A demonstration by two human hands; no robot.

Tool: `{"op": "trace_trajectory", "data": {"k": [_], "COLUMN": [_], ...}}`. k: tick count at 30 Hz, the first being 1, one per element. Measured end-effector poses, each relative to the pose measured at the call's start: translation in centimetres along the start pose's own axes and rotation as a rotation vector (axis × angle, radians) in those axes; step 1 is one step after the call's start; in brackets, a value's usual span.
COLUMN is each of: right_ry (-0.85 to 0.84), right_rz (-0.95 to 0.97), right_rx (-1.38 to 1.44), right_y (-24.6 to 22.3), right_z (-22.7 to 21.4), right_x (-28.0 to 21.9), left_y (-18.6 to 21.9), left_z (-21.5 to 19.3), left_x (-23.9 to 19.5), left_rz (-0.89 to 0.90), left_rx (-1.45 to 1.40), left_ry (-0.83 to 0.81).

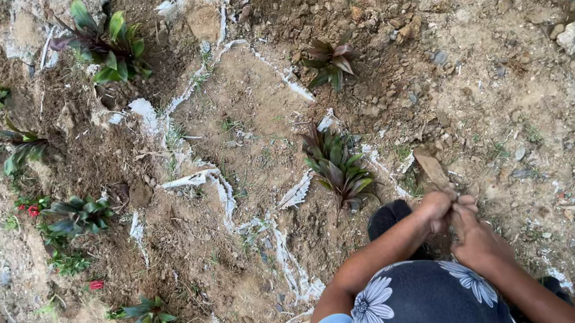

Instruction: The person uses a small hand hoe to dig holes in the soil, places small leafy plants into the holes, and covers the roots with soil. The person repeats this process for several plants along a marked row in the garden bed.

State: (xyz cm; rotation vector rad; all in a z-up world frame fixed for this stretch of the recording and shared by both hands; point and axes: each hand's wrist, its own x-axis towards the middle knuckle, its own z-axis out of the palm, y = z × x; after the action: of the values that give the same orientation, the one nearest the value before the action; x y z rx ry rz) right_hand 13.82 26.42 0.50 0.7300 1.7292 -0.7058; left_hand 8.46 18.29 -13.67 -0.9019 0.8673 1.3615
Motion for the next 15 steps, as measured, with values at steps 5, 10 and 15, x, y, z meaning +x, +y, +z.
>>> {"op": "trace_trajectory", "data": {"k": [5,10,15], "right_ry": [-0.015,-0.128,-0.045], "right_rz": [0.009,0.0,-0.08], "right_rx": [-0.173,-0.218,-0.078], "right_y": [0.1,0.9,1.9], "right_z": [-1.5,-1.9,2.3], "right_x": [-3.2,-1.9,0.0], "left_y": [-2.2,-2.3,-3.2], "left_z": [0.9,1.4,0.6], "left_x": [-0.4,-0.6,-1.7], "left_rz": [0.044,0.01,0.029], "left_rx": [0.099,0.062,0.202], "left_ry": [-0.026,0.007,0.059]}}
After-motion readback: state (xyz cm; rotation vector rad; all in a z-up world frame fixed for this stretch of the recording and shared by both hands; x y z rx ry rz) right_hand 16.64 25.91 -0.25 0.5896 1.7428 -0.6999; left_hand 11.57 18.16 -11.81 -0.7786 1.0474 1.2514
